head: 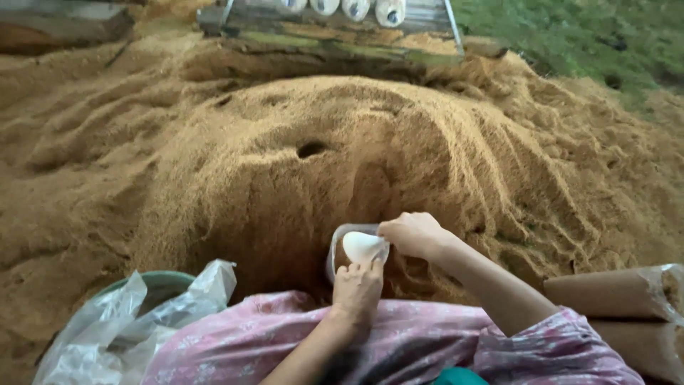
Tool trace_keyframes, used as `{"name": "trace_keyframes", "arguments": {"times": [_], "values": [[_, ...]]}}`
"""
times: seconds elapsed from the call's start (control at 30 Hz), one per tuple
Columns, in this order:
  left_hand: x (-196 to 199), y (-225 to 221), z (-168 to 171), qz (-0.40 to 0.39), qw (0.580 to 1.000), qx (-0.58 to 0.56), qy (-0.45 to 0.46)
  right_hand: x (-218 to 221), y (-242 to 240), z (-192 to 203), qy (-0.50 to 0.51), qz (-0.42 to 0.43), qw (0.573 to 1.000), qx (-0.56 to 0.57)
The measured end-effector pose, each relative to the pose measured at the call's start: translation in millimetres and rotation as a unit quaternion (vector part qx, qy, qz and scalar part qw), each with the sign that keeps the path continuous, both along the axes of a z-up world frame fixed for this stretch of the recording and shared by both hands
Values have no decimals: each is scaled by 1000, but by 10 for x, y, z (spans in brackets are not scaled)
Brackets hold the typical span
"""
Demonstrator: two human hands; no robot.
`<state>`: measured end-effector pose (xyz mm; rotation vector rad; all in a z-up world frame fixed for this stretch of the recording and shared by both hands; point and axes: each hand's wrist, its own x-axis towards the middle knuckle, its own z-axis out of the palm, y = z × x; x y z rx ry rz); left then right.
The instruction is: Filling small plastic bags with agricultural substrate using a scoop from a large pile.
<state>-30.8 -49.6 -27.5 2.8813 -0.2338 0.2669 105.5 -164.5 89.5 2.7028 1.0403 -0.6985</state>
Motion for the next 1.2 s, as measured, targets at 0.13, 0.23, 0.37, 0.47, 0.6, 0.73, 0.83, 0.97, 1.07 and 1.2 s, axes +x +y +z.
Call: {"name": "trace_keyframes", "arguments": {"times": [0.13,0.23,0.37,0.47,0.6,0.73,0.83,0.97,1.07,1.2], "values": [[68,165,96,-9,1000,-11,5,104,-81,294,91,-112,989,30],[118,271,177,-13,999,-29,23,244,-276,319,129,-160,973,108],[178,388,204,2,999,-4,37,439,-560,228,168,-216,929,248],[169,394,172,-8,999,-11,52,516,-744,112,164,-259,900,310],[83,305,279,-45,993,-21,110,448,-901,-63,194,-345,848,353],[23,260,300,-70,988,-7,140,360,-954,-160,192,-390,846,309],[7,216,358,-82,974,6,211,437,-1113,-538,196,-396,862,248],[-24,173,261,-89,976,36,194,516,-1487,-1337,158,-389,896,141],[-33,159,214,-62,985,42,157,530,-1734,-1881,120,-375,919,22],[-24,138,268,-25,990,49,129,463,-1766,-2243,103,-362,923,-73]]}}
